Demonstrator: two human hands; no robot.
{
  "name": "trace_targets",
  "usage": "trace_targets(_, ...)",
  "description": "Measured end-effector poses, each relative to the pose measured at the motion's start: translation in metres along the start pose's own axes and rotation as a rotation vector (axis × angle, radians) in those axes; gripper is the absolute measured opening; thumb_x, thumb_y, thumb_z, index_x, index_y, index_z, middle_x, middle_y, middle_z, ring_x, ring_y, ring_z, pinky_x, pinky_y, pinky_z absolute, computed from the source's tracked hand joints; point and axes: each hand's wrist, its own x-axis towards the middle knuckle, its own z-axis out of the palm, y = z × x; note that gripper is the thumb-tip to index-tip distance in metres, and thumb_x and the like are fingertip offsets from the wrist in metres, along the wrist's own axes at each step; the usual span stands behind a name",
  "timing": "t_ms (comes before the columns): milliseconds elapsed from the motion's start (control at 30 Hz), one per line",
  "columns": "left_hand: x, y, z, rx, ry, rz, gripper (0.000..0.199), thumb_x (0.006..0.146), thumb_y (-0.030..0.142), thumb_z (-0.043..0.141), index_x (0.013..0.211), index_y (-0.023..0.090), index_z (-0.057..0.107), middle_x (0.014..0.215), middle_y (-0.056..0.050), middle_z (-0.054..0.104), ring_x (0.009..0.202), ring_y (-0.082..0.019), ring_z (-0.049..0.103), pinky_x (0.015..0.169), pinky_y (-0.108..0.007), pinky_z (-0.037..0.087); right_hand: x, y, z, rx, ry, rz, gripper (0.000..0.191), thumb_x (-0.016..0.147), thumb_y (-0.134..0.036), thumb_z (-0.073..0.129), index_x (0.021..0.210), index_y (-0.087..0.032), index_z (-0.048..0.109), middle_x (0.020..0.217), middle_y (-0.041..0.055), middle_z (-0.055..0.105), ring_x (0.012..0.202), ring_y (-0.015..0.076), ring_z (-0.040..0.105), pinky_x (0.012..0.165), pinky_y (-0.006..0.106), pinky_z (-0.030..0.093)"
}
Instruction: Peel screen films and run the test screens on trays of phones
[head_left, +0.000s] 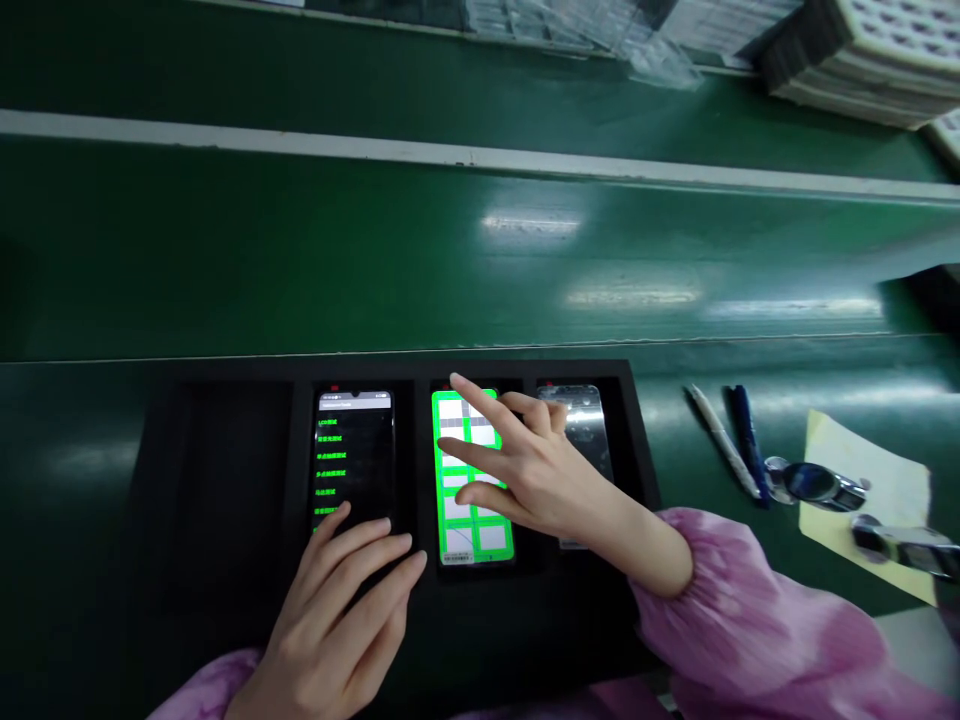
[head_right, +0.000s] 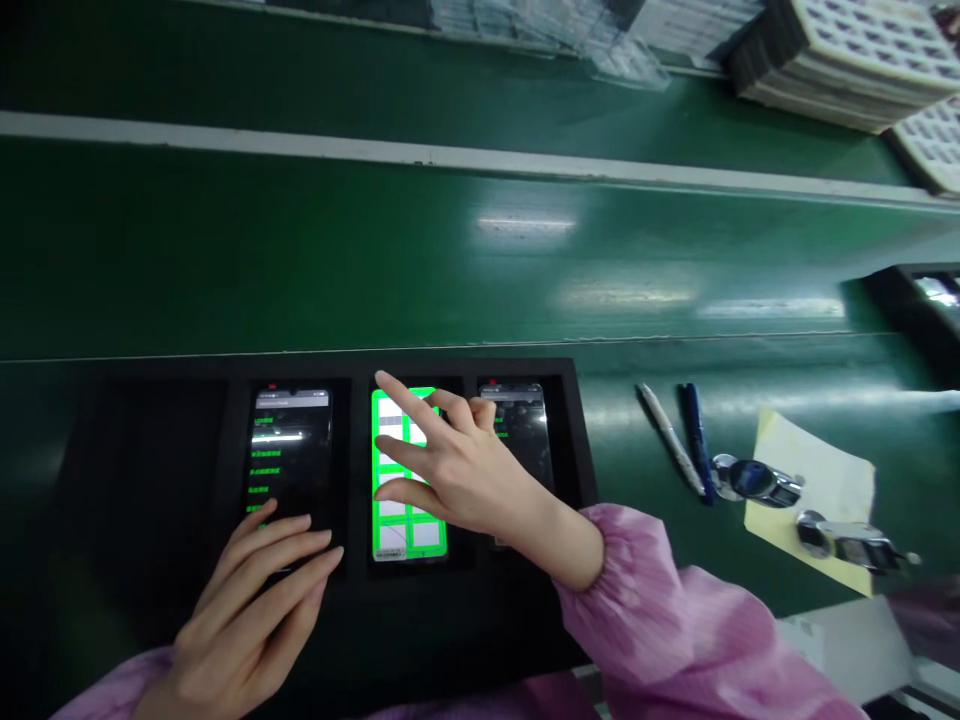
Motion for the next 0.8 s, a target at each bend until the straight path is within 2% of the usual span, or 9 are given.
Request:
trace_targets(200, 0.000, 0.000, -0.002, -0.001, -0.014, 0.003, 0.042, 0.094, -0.002, 0.064, 0.133, 0.013, 0.067, 0.125, -0.008, 0.069, 0.131, -0.023, 0.059, 0.123, -0.052, 0.043, 0.008, 0.010, -0.001, 0.041, -0.017, 0.066, 0.053, 0.110, -0.058, 0.036, 0.129, -0.029, 0.075, 0.172, 0.0174, 0.028, 0.125, 0.0414, 0.047, 0.083, 0.051, 0.038)
trace_targets(500, -0.003, 0.000, 0.001, -0.011, -0.021, -0.006, 0.042, 0.095, 0.000, 0.063, 0.134, 0.013, 0.067, 0.126, -0.007, 0.070, 0.132, -0.022, 0.058, 0.125, -0.052, 0.041, -0.034, 0.037, -0.017, 0.018, -0.037, 0.175, 0.053, 0.110, -0.056, 0.034, 0.134, -0.031, 0.074, 0.172, 0.0126, 0.024, 0.122, 0.0389, 0.045, 0.085, 0.049, 0.039)
trace_targets(700, -0.001, 0.000, 0.000, 0.003, -0.011, -0.001, 0.039, 0.097, 0.003, 0.063, 0.133, 0.015, 0.067, 0.123, -0.006, 0.072, 0.132, -0.021, 0.059, 0.125, -0.050, 0.041, -0.008, 0.026, -0.008, 0.011, -0.044, 0.103, 0.052, 0.110, -0.057, 0.035, 0.133, -0.031, 0.074, 0.173, 0.0144, 0.024, 0.124, 0.0408, 0.046, 0.086, 0.050, 0.039)
trace_targets(800, 0.002, 0.000, 0.000, 0.002, -0.010, -0.019, 0.039, 0.095, 0.000, 0.062, 0.131, 0.014, 0.068, 0.122, -0.007, 0.073, 0.131, -0.021, 0.059, 0.125, -0.048, 0.042, 0.006, 0.024, -0.004, -0.010, -0.038, 0.136, 0.052, 0.111, -0.056, 0.035, 0.134, -0.032, 0.073, 0.174, 0.0138, 0.024, 0.125, 0.0412, 0.046, 0.082, 0.048, 0.039)
